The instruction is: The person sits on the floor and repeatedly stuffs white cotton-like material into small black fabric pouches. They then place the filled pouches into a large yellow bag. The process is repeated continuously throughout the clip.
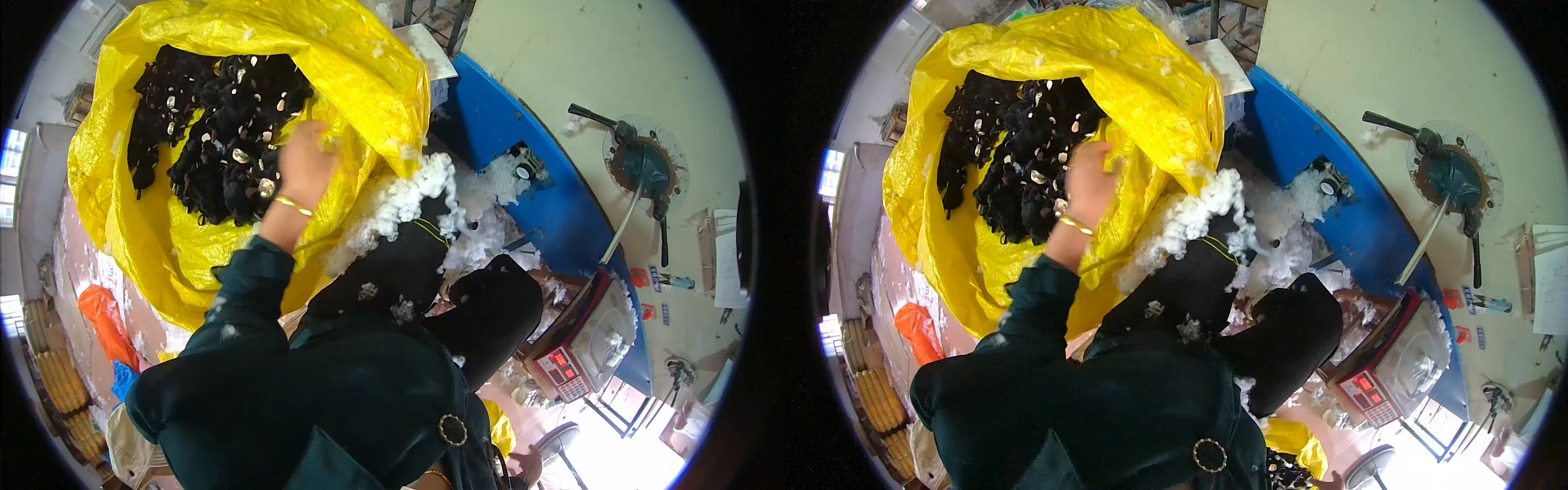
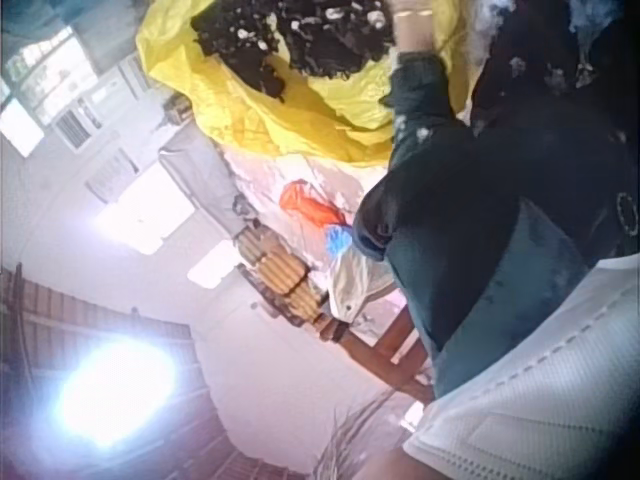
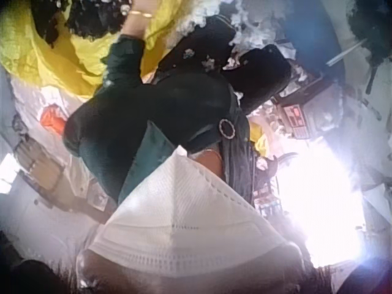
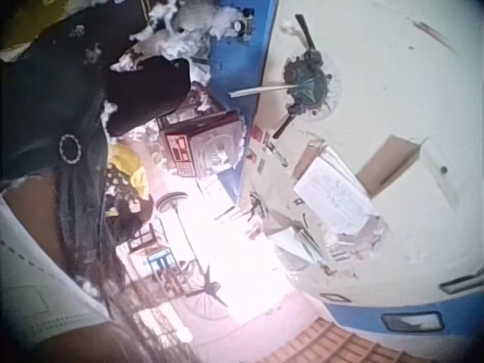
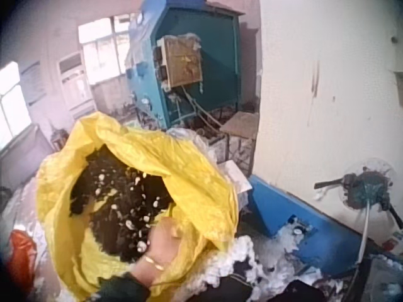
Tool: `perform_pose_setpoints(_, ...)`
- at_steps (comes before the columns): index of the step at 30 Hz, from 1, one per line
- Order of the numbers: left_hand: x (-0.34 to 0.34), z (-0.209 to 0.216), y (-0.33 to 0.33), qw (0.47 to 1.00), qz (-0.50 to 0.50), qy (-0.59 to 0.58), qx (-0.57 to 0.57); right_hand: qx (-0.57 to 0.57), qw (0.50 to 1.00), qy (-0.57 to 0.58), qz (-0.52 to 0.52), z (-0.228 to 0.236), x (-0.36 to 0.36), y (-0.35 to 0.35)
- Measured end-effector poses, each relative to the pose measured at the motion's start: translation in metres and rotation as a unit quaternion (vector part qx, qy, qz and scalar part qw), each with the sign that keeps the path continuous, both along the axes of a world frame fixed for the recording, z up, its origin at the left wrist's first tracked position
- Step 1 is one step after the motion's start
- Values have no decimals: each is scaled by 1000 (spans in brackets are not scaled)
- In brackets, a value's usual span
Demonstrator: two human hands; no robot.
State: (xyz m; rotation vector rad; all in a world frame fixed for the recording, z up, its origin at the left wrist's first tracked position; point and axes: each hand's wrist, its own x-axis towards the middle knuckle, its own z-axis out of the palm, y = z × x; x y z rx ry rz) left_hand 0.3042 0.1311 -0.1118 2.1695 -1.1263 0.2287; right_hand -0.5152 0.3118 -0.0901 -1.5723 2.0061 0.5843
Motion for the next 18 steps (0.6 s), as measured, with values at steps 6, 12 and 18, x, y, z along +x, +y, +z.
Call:
perform_pose_setpoints(6,60,-17,61,915,156,-38,369,-76,984,-162,-11,-15,77,-84)
perform_pose_setpoints(12,38,26,57,998,9,59,6,-152,939,-304,59,30,269,-202)
perform_pose_setpoints(18,-58,69,11,728,-162,606,-275,-84,762,-618,173,57,443,-230)
